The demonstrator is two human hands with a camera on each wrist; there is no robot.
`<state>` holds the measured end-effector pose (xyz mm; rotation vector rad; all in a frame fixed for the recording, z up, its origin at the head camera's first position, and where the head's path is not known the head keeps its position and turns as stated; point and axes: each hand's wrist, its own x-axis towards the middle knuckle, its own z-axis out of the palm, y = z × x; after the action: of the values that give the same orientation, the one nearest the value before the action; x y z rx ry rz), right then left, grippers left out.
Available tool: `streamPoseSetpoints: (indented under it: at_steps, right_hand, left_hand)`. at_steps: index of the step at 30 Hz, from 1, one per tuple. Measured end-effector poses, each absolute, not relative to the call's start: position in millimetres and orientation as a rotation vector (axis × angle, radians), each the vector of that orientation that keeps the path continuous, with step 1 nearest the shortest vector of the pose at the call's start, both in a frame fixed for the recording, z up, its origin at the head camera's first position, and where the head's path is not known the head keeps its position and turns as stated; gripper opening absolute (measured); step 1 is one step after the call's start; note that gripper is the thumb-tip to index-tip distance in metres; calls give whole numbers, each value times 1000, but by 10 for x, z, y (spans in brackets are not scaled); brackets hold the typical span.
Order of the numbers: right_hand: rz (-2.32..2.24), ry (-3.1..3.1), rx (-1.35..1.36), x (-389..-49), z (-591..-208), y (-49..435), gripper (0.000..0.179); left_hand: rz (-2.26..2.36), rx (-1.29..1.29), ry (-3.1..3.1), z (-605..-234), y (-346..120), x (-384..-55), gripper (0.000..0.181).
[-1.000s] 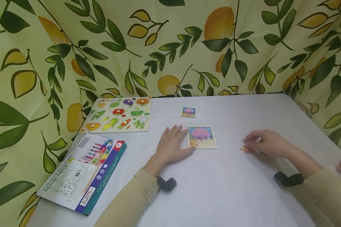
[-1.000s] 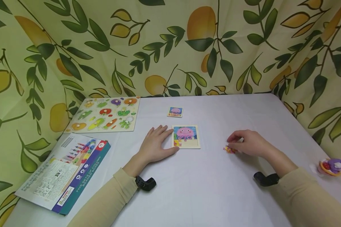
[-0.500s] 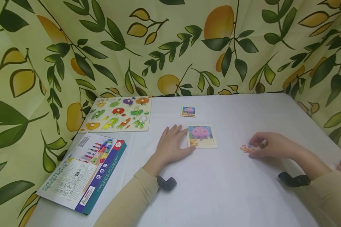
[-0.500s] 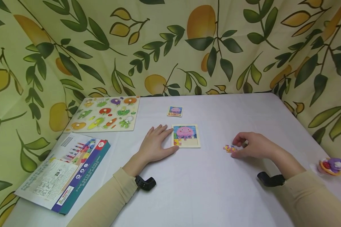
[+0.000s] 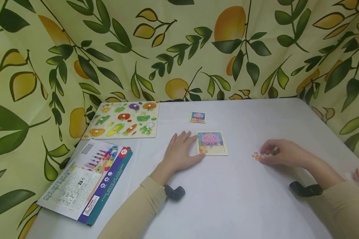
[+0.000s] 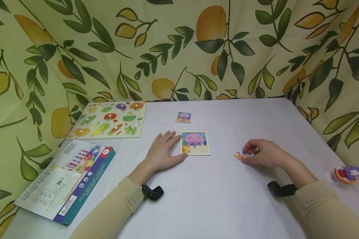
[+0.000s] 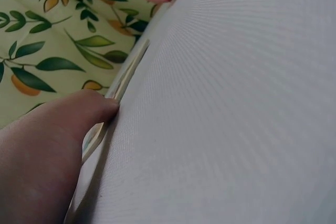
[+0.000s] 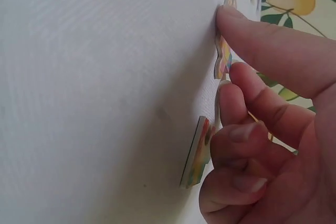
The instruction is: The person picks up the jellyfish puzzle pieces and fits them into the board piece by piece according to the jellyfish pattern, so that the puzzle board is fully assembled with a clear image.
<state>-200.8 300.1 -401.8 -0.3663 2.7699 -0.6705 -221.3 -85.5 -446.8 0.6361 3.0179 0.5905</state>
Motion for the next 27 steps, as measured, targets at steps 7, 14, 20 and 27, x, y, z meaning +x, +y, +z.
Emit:
streamPoseSetpoints:
  at_steps: [7, 14, 20, 27]
  right_hand:
    - [-708, 2795, -407, -2029, -4021, 2961, 31]
    - [-714, 2843, -427, -2027, -4040, 2924, 16]
    - [-750, 2829, -388, -2030, -4052, 2890, 20]
    - [-769, 2817, -330, -2079, -4037, 2787, 26]
  left_hand:
    - [594, 642, 3022, -4468, -856, -2218, 80]
    - [594, 645, 3026, -4481, -854, -2218, 79]
    - [586, 633, 3020, -4478, -847, -2212, 79]
    - [578, 629, 3025, -4456, -849, -2209, 79]
